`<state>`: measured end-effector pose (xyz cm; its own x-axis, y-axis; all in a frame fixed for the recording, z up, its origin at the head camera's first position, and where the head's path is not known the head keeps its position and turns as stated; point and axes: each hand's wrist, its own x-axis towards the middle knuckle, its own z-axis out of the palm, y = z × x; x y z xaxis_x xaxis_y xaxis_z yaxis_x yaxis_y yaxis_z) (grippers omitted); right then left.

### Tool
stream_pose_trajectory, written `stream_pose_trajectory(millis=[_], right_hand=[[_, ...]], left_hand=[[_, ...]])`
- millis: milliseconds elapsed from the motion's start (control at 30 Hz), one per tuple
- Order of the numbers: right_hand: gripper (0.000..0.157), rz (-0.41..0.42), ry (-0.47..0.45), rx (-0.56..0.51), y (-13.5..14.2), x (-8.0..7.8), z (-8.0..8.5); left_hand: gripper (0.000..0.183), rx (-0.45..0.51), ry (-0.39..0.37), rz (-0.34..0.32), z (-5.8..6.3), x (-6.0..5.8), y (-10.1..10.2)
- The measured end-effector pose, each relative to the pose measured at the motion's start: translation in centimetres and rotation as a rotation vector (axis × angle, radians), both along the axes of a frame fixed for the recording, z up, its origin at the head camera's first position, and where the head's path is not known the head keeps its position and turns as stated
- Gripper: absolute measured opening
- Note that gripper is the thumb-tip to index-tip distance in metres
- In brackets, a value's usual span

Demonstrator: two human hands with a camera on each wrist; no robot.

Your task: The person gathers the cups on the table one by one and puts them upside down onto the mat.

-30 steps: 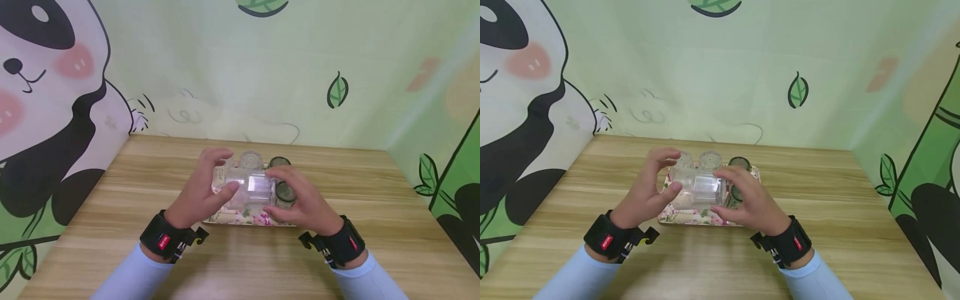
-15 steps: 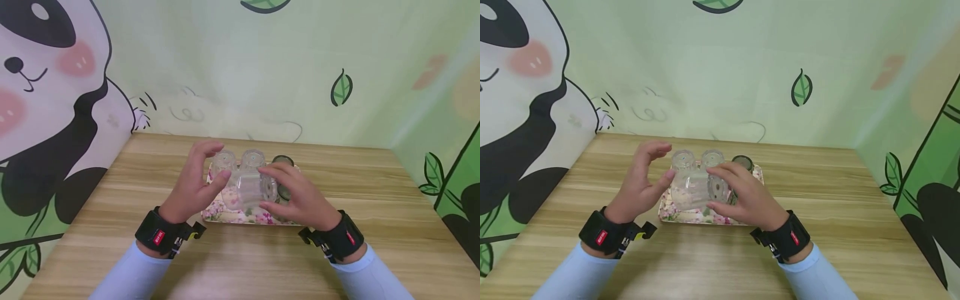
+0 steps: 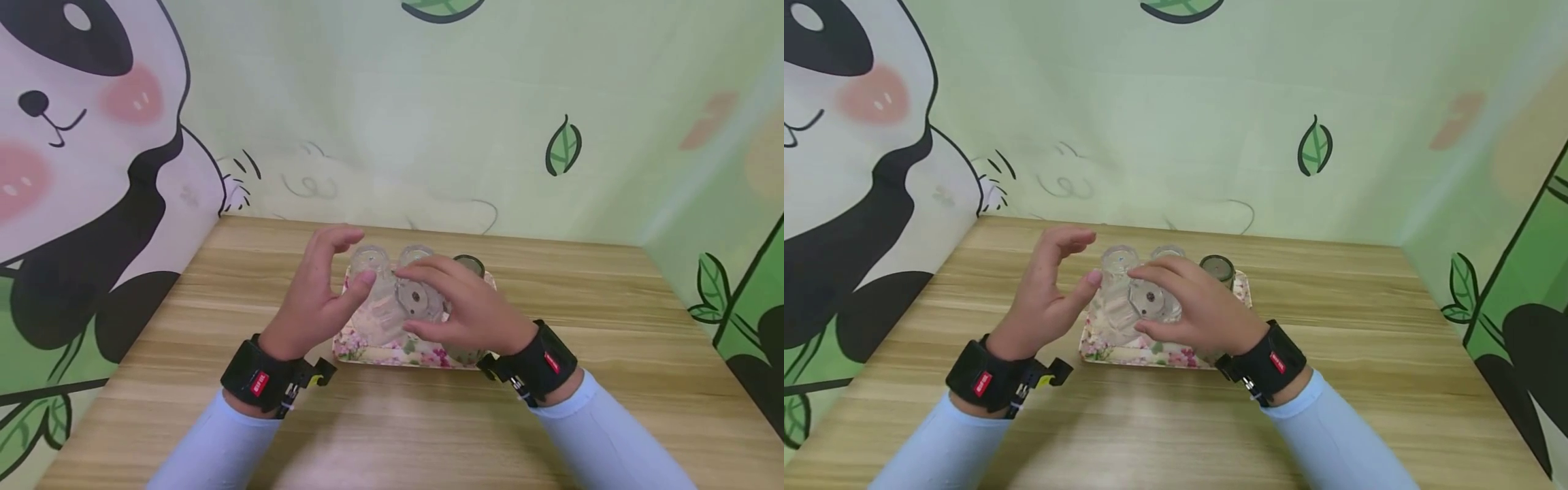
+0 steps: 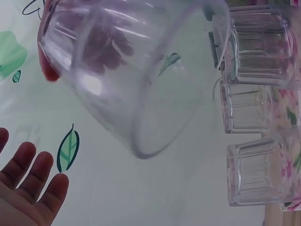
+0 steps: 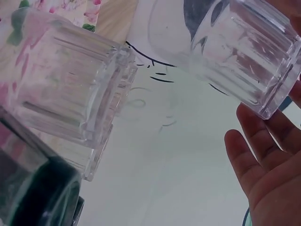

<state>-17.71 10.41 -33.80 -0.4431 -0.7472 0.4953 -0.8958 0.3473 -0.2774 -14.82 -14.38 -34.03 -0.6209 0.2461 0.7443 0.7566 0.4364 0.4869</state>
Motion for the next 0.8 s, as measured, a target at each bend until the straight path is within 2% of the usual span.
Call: stream_pose_trajectory(millis=[300,600,800], right_hand=[[0.062,0.007,-0.104,0.14,-1.9,-1.1,0.4],[0.069,-0.003,-0.125,0.232,-3.6,-1.7,0.1],[0.059,0.008,-0.111,0.306,-4.6,-2.2,-0.4]], left_hand=[[0.05,0.002,-0.026,0.015,0.0,0.0,-0.2],[0.049,0.001,-0.036,0.014,-0.1,-0.1,-0.1],[0.049,0.007,-0.042,0.018,-0.2,-0.1,-0.1]])
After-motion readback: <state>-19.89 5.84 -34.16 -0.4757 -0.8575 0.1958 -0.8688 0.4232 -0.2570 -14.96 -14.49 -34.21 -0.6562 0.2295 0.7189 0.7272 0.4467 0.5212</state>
